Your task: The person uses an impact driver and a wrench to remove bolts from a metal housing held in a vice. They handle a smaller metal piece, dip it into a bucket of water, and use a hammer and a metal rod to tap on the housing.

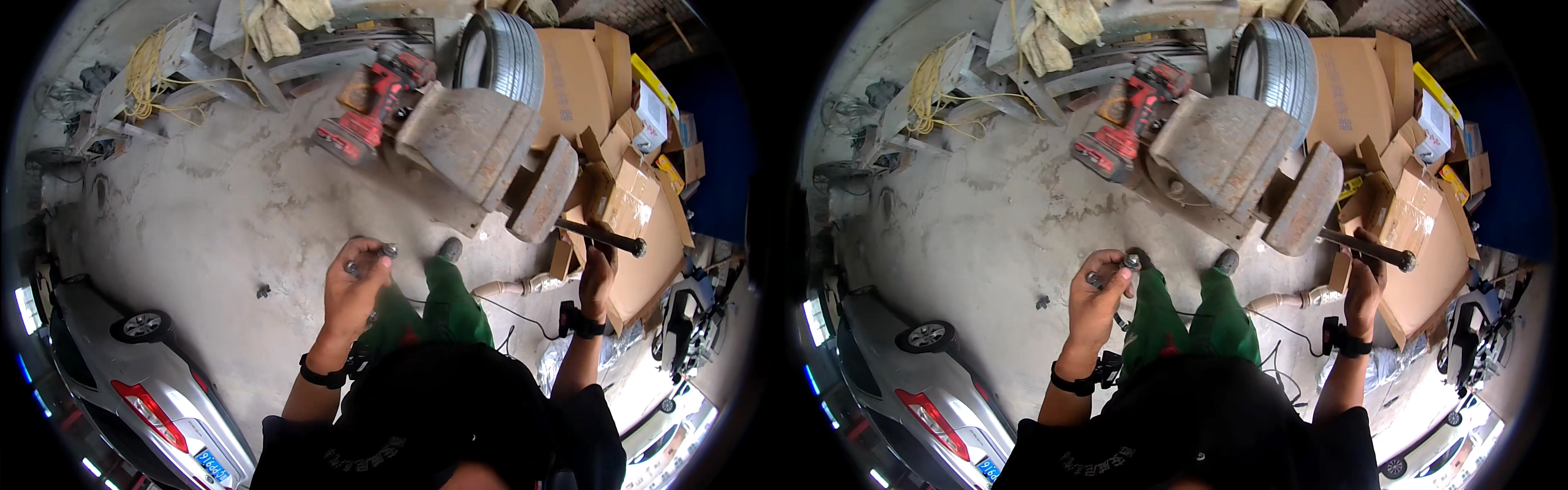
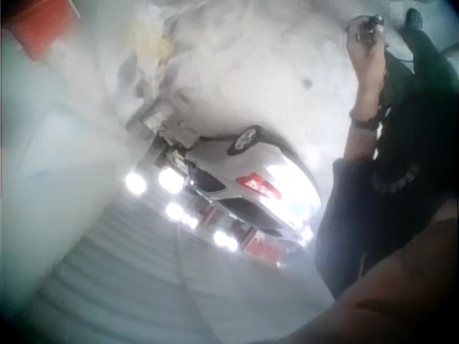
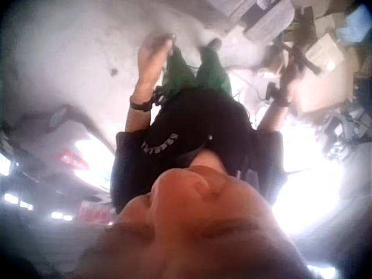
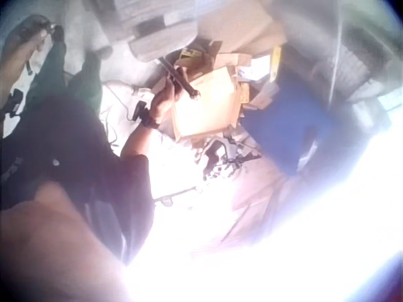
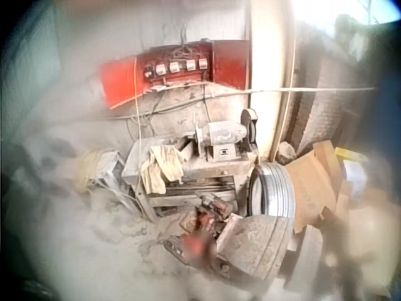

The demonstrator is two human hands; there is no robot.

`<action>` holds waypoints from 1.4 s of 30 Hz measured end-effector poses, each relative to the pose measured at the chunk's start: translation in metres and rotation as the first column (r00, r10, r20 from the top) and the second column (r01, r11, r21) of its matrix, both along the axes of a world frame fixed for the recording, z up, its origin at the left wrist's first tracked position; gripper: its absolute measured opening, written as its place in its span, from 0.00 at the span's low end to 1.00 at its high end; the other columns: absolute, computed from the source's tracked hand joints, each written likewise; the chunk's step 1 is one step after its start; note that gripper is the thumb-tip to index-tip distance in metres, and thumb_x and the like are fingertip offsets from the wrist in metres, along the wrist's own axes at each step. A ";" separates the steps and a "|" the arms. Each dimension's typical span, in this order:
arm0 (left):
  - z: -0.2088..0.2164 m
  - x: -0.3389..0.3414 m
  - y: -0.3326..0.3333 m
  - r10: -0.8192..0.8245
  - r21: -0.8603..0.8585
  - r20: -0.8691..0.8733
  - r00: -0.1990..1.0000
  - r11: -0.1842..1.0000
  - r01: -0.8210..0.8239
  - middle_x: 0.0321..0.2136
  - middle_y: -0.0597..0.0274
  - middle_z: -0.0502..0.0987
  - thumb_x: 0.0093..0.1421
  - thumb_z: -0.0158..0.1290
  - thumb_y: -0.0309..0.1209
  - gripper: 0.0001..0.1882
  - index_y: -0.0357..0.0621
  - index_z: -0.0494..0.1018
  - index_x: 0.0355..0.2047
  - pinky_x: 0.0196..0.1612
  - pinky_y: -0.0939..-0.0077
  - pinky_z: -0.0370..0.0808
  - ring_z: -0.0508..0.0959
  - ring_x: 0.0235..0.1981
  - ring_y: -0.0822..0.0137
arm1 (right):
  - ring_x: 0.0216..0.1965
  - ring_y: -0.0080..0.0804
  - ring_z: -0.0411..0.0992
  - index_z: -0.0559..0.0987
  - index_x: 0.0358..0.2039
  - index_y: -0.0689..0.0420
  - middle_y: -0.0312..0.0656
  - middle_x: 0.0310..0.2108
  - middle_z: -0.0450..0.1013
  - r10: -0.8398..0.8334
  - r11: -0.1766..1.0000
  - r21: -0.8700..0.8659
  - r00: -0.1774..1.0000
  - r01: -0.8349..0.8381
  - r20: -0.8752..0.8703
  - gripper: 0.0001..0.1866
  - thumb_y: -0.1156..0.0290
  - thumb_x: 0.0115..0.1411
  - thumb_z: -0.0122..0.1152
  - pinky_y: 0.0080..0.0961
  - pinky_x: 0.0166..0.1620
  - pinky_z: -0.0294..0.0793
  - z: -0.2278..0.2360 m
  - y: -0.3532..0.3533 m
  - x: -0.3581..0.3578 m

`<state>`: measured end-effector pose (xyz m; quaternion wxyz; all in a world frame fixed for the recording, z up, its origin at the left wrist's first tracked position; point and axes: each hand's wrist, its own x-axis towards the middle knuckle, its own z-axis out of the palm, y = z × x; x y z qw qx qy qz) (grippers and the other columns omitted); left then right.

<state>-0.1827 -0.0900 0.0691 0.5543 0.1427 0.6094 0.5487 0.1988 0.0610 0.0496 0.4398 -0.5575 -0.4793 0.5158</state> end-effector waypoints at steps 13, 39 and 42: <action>0.046 -0.235 -0.131 0.158 0.159 -0.280 0.947 0.980 -0.116 0.27 0.73 0.73 0.65 0.58 0.31 0.08 0.40 0.76 0.40 0.31 0.84 0.64 0.66 0.27 0.83 | 0.35 0.22 0.72 0.77 0.41 0.62 0.36 0.34 0.75 0.428 0.904 -0.067 0.898 -0.423 0.106 0.05 0.76 0.65 0.57 0.20 0.41 0.72 0.031 -0.123 -0.318; 0.064 -0.818 -0.295 0.538 0.198 -0.800 0.265 0.655 -0.730 0.37 0.61 0.81 0.48 0.67 0.19 0.16 0.44 0.79 0.38 0.24 0.80 0.72 0.76 0.24 0.74 | 0.45 0.26 0.74 0.76 0.48 0.64 0.39 0.43 0.76 0.780 -0.466 -0.293 -0.231 -0.835 -0.582 0.14 0.73 0.64 0.62 0.24 0.50 0.74 0.075 -0.254 -1.226; 0.054 -0.903 -0.329 0.534 0.223 -0.830 0.162 0.583 -0.782 0.36 0.61 0.81 0.48 0.67 0.20 0.15 0.43 0.79 0.38 0.24 0.81 0.73 0.76 0.24 0.74 | 0.45 0.27 0.75 0.76 0.47 0.66 0.41 0.43 0.76 0.740 -0.528 -0.282 -0.271 -0.801 -0.616 0.14 0.72 0.64 0.62 0.24 0.50 0.75 0.070 -0.298 -1.329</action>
